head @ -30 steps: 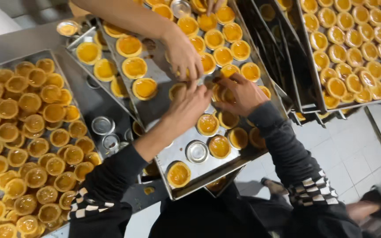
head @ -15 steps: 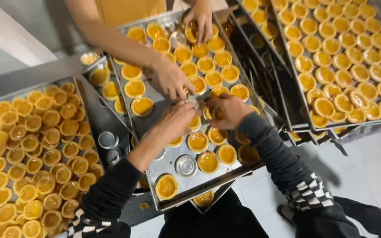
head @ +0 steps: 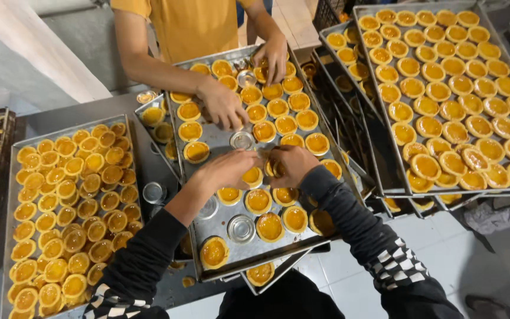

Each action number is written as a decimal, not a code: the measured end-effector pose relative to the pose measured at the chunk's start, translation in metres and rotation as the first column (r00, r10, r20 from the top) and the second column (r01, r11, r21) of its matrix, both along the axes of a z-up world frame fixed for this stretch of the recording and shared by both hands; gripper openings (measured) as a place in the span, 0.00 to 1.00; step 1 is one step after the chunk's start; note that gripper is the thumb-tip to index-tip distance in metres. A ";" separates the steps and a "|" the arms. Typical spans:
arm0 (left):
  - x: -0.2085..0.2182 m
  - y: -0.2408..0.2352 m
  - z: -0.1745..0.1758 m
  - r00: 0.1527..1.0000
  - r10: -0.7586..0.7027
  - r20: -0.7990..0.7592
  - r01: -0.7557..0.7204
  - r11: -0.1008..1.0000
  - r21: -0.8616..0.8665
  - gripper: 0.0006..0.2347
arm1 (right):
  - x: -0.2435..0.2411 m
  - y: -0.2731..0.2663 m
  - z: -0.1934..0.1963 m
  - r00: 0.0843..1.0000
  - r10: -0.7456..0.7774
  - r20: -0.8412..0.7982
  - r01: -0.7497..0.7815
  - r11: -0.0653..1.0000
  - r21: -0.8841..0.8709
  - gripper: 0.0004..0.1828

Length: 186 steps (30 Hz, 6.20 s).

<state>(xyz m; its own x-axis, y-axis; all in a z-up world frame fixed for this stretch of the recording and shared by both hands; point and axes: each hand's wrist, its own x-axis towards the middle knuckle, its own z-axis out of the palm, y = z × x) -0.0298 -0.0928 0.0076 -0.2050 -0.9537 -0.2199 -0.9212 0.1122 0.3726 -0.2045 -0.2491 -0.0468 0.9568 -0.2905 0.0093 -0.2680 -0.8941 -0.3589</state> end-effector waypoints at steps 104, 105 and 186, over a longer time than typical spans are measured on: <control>-0.111 0.000 -0.007 0.973 -0.084 0.214 0.138 0.958 -0.252 0.17 | -0.104 0.015 0.024 0.938 -0.177 -0.297 0.166 0.984 -0.064 0.45; -0.111 0.000 -0.008 0.970 -0.084 0.228 0.141 0.958 -0.249 0.18 | -0.103 0.014 0.023 0.943 -0.174 -0.282 0.162 0.985 -0.065 0.47; 0.104 0.057 -0.008 0.896 0.391 0.208 -0.383 0.920 -0.079 0.26 | -0.047 -0.108 0.016 0.985 -0.034 -0.166 -0.013 0.961 -0.275 0.39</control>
